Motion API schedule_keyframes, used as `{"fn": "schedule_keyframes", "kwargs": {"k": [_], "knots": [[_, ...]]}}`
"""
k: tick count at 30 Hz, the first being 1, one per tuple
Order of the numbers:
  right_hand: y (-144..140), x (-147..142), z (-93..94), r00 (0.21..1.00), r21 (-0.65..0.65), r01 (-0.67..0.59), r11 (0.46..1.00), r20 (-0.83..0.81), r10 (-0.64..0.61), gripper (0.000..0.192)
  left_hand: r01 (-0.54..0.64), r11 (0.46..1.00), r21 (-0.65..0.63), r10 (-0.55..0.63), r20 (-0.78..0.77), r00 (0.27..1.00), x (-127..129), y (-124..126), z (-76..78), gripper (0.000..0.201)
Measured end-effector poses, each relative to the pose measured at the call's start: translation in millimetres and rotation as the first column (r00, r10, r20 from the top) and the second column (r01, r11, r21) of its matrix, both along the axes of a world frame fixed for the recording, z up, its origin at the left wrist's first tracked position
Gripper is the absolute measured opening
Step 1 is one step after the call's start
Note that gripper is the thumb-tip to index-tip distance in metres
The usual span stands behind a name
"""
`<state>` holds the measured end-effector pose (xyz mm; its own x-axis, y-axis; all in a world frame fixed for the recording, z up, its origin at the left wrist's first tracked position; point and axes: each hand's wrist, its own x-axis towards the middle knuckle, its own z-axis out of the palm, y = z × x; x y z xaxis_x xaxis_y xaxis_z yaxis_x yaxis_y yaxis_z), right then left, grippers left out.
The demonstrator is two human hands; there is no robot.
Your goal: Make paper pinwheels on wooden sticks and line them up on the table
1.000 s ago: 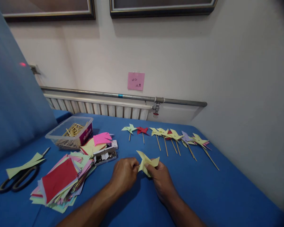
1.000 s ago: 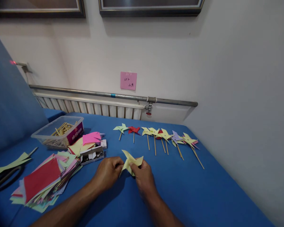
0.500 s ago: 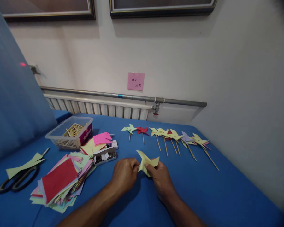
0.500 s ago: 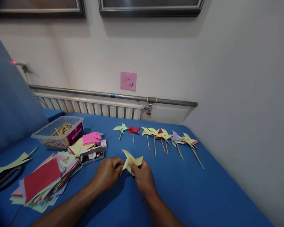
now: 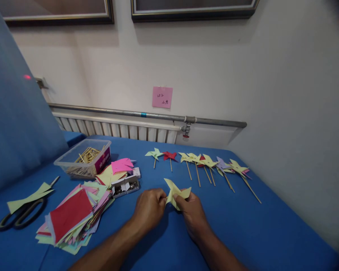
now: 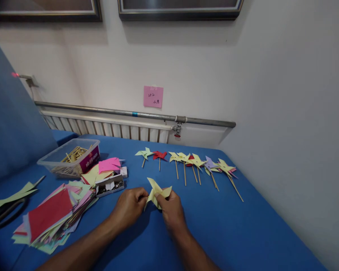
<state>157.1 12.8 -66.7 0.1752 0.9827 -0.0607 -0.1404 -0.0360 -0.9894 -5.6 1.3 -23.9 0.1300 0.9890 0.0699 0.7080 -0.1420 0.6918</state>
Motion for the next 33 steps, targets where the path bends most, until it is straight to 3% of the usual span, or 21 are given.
{"fn": "schedule_keyframes", "kwargs": {"k": [15, 26, 33], "knots": [[2, 6, 3.2, 0.997, 0.019, -0.048, 0.999, -0.067, 0.049, 0.039, 0.058, 0.996, -0.068, -0.064, -0.084, 0.994, -5, 3, 0.4, 0.024], [4, 11, 6.4, 0.994, -0.003, -0.087, 0.996, -0.061, 0.086, 0.042, 0.149, 0.977, -0.151, -0.152, -0.013, 0.988, -11, 2, 9.6, 0.021], [0, 11, 15.7, 0.984, -0.029, -0.111, 0.993, -0.14, 0.106, 0.044, 0.2, 0.95, -0.24, -0.159, 0.178, 0.971, -14, 10, -2.6, 0.016]]}}
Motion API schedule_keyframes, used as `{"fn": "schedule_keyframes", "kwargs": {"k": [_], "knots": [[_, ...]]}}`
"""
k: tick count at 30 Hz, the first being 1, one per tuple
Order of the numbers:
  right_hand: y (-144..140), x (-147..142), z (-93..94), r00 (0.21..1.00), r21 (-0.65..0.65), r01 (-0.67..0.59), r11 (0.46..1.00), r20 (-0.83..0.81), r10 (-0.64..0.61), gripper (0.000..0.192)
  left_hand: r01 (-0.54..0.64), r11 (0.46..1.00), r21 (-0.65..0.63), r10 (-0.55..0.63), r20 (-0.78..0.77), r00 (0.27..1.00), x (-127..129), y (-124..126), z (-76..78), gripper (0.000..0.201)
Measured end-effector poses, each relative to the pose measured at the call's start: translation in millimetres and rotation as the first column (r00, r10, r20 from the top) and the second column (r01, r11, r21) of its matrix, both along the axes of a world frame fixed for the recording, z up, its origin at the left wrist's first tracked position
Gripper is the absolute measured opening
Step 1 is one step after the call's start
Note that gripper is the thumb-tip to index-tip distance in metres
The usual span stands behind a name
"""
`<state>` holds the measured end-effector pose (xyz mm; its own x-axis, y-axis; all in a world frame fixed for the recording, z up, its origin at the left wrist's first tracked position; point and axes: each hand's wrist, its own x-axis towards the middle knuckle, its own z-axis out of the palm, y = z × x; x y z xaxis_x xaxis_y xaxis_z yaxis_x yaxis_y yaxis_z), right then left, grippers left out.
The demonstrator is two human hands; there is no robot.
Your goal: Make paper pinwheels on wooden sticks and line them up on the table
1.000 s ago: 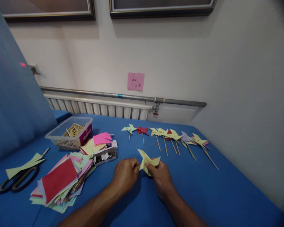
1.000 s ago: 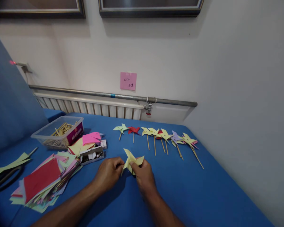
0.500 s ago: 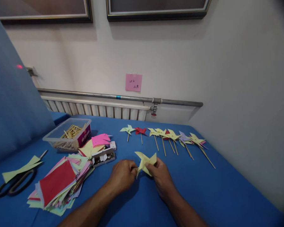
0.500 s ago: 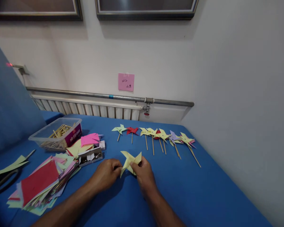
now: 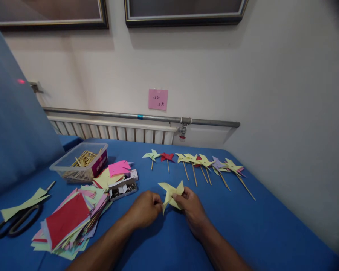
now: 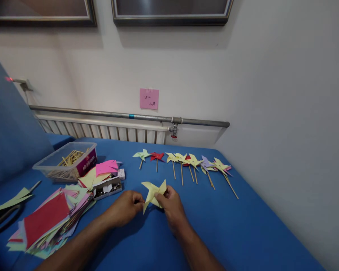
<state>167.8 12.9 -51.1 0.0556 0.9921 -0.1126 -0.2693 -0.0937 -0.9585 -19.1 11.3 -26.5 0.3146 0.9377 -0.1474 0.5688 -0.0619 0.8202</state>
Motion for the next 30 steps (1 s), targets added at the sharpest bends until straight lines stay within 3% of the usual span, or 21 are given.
{"fn": "schedule_keyframes", "kwargs": {"k": [5, 8, 11, 13, 16, 21, 30], "knots": [[1, 1, 3.0, 0.989, -0.02, 0.115, 0.993, -0.089, -0.116, 0.055, -0.162, 0.976, -0.146, 0.19, 0.207, 0.96, 2, 11, -6.2, 0.01], [0, -2, -1.2, 0.985, -0.005, 0.173, 0.985, 0.01, -0.173, 0.056, -0.24, 0.937, -0.253, 0.316, 0.323, 0.892, 2, 16, -6.4, 0.017], [-10, -12, -5.8, 0.973, 0.057, -0.022, 0.998, 0.229, 0.009, 0.047, -0.274, 0.917, -0.29, 0.383, 0.448, 0.808, 1, 19, -6.5, 0.026], [-21, -20, -7.0, 0.916, 0.079, -0.167, 0.983, 0.38, 0.125, 0.039, -0.283, 0.913, -0.294, 0.402, 0.525, 0.75, 1, 19, -6.5, 0.032], [-34, -30, -6.1, 0.815, 0.126, -0.272, 0.954, 0.558, 0.158, 0.028, -0.293, 0.905, -0.308, 0.423, 0.587, 0.69, 1, 18, -6.2, 0.039], [-37, -34, -6.1, 0.742, 0.053, -0.294, 0.954, 0.642, 0.193, 0.018, -0.289, 0.903, -0.316, 0.428, 0.616, 0.661, 4, 17, -7.9, 0.042], [-35, -37, -12.0, 0.72, 0.036, -0.256, 0.966, 0.674, 0.165, 0.013, -0.325, 0.889, -0.322, 0.458, 0.647, 0.61, 4, 20, -13.0, 0.046]]}}
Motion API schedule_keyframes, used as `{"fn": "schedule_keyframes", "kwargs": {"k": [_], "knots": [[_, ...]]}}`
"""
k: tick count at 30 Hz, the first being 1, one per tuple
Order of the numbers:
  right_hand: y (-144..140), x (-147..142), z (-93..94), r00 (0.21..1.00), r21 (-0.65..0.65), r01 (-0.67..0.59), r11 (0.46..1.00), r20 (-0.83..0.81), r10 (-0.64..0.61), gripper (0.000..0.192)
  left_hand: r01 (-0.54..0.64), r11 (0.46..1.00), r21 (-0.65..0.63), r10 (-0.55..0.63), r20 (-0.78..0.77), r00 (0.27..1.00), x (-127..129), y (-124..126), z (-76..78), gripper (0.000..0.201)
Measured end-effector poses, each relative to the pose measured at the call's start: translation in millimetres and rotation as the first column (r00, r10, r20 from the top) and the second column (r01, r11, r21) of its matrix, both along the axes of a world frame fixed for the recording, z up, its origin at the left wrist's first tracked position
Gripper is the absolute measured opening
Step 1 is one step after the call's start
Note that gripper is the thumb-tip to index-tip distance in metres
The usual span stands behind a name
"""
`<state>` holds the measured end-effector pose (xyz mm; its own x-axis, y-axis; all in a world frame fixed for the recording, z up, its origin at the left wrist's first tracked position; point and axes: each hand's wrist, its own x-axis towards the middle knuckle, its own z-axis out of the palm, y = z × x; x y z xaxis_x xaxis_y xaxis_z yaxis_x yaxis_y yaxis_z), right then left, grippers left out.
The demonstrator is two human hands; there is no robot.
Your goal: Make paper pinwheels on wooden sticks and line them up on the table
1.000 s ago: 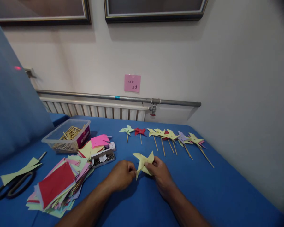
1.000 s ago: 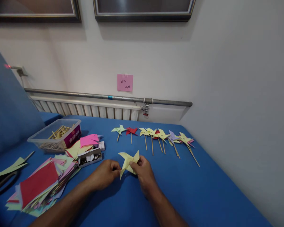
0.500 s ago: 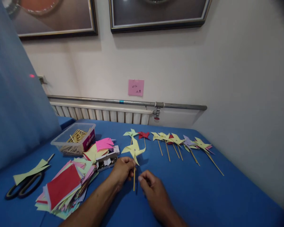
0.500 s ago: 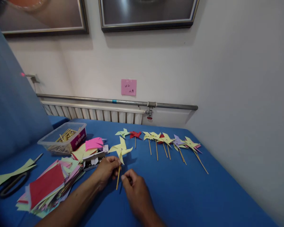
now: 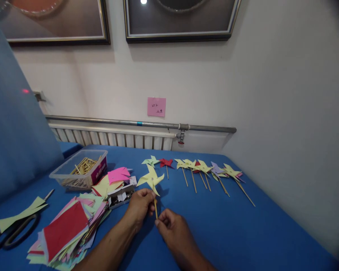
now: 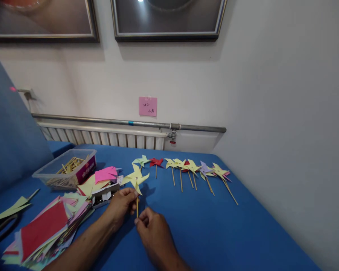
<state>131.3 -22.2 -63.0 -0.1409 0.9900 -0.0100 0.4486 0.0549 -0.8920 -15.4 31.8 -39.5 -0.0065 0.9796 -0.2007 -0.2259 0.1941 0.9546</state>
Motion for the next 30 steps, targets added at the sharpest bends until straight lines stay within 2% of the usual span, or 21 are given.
{"fn": "schedule_keyframes", "kwargs": {"k": [6, 12, 17, 19, 23, 26, 28, 30], "knots": [[-1, 2, -1.3, 0.999, 0.032, -0.01, 0.999, 0.037, 0.008, 0.015, -0.022, 1.0, -0.008, 0.022, 0.034, 0.999, 2, -2, 4.1, 0.045], [1, 1, 0.4, 0.991, 0.034, 0.018, 0.999, 0.131, -0.022, 0.015, -0.003, 1.0, -0.009, 0.003, 0.058, 0.998, 4, -1, 1.2, 0.047], [7, 6, 3.9, 0.991, 0.005, 0.063, 0.998, 0.117, -0.063, 0.015, 0.025, 1.0, -0.005, -0.024, 0.062, 0.998, 4, -1, -1.3, 0.052], [11, 13, 6.2, 0.99, 0.014, 0.104, 0.994, 0.098, -0.105, 0.015, 0.045, 0.999, -0.009, -0.045, -0.002, 0.999, 6, -1, -4.2, 0.048], [23, 30, 11.4, 0.969, 0.041, 0.203, 0.978, 0.135, -0.206, 0.017, 0.081, 0.996, 0.023, -0.073, -0.25, 0.966, 13, -1, -14.8, 0.029], [39, 42, 19.1, 0.934, 0.07, 0.252, 0.965, 0.245, -0.261, 0.021, 0.101, 0.987, 0.124, -0.049, -0.365, 0.93, 17, -4, -21.1, 0.02], [55, 48, 26.8, 0.868, 0.089, 0.282, 0.955, 0.4, -0.294, 0.023, 0.123, 0.976, 0.18, -0.036, -0.422, 0.906, 17, -6, -22.0, 0.016], [73, 53, 34.8, 0.823, 0.1, 0.309, 0.946, 0.47, -0.319, 0.024, 0.157, 0.965, 0.209, -0.036, -0.489, 0.872, 16, -9, -20.6, 0.014]]}}
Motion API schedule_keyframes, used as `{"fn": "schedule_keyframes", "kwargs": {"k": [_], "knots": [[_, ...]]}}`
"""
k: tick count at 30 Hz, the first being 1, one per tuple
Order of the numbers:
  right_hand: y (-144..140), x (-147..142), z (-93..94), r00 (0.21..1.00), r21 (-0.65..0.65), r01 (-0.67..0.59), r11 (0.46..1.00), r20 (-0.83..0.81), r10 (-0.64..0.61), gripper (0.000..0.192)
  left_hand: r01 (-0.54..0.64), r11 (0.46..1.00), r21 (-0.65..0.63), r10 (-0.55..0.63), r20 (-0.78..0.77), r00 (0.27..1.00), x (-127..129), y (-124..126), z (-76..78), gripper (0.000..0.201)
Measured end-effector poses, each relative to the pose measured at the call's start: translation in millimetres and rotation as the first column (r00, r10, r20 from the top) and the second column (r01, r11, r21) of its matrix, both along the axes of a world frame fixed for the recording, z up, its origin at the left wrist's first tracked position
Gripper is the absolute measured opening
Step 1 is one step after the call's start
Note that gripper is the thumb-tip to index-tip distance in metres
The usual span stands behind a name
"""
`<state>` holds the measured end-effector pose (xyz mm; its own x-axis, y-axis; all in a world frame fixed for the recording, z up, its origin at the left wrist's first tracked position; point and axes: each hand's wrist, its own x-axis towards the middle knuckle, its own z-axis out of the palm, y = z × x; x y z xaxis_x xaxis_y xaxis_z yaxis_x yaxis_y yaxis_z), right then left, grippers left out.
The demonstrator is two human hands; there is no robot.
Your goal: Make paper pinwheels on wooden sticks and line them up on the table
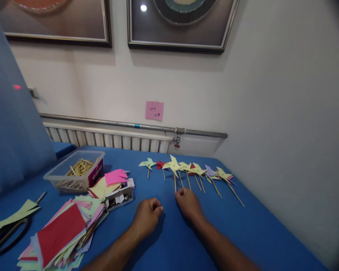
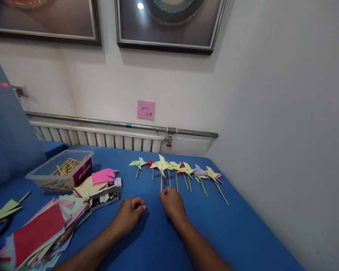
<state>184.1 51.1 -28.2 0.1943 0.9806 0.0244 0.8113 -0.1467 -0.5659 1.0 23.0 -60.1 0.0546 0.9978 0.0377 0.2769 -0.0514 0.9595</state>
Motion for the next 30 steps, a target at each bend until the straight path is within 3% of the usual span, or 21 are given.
{"fn": "schedule_keyframes", "kwargs": {"k": [5, 9, 30], "knots": [[42, 1, 10.8, 0.985, -0.101, 0.056, 0.993, 0.167, -0.039, 0.026, 0.03, 1.0, 0.008, -0.029, -0.093, 0.995, -1, -2, 3.5, 0.013], [57, -6, 10.5, 0.967, -0.143, 0.054, 0.988, 0.253, -0.016, 0.032, 0.029, 0.999, 0.02, -0.027, -0.111, 0.993, -1, -2, 1.9, 0.013], [54, -6, 0.7, 0.933, -0.105, -0.011, 0.994, 0.356, 0.048, 0.036, 0.044, 0.998, 0.042, -0.037, -0.145, 0.989, 0, -4, 0.3, 0.014]]}}
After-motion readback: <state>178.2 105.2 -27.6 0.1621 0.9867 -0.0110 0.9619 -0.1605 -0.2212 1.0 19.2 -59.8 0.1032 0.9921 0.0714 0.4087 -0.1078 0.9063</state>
